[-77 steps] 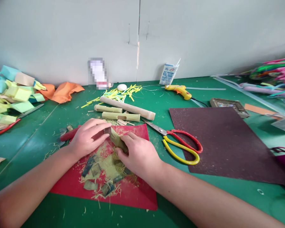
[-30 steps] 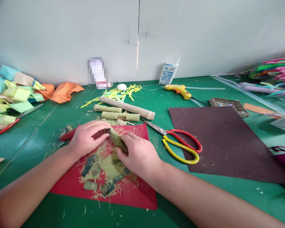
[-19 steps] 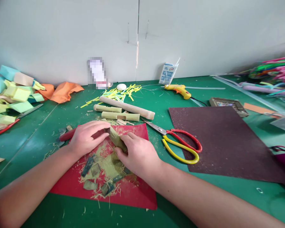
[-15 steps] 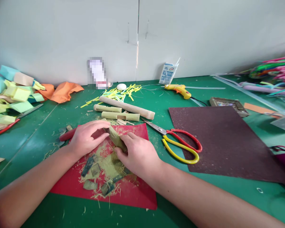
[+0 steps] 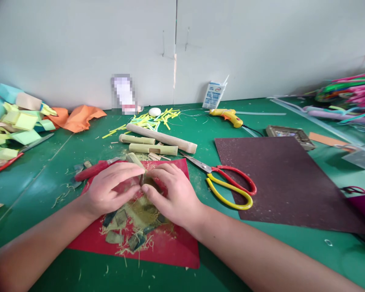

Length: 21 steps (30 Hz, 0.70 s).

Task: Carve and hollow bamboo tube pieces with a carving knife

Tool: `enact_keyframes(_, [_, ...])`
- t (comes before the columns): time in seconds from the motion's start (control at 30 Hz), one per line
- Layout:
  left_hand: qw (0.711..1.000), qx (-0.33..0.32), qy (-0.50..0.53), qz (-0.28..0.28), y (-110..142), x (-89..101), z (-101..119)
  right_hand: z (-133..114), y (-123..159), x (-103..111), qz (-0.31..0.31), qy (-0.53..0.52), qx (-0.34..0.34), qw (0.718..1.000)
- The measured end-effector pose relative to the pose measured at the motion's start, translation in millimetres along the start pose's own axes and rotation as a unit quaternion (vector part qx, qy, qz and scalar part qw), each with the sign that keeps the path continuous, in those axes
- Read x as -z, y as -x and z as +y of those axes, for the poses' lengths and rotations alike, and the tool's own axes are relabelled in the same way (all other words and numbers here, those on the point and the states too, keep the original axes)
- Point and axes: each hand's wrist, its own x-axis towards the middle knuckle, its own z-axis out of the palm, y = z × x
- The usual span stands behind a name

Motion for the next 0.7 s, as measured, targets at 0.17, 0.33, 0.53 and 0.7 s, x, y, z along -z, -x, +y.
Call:
enact_keyframes(0.17, [1.0,-0.023,-0.004,-0.017,0.8,-1.1,1.6,-3.1,-0.5,0.6,-0.004,-0.09,0.014,0.996])
enact_keyframes(0.33, [0.999,-0.046,-0.017,-0.014,0.0,0.3,3.8,-6.6,-1.3,0.1,-0.001,-0.16,-0.026,0.987])
enact_keyframes(0.53, [0.998,-0.059,-0.015,0.014,-1.4,0.1,6.0,-4.9,-1.4,-2.1,-0.001,-0.249,-0.085,0.965])
enact_keyframes(0.7, [0.997,-0.058,-0.03,0.045,-1.9,0.4,7.3,-1.7,0.0,-2.7,0.002,-0.314,-0.131,0.94])
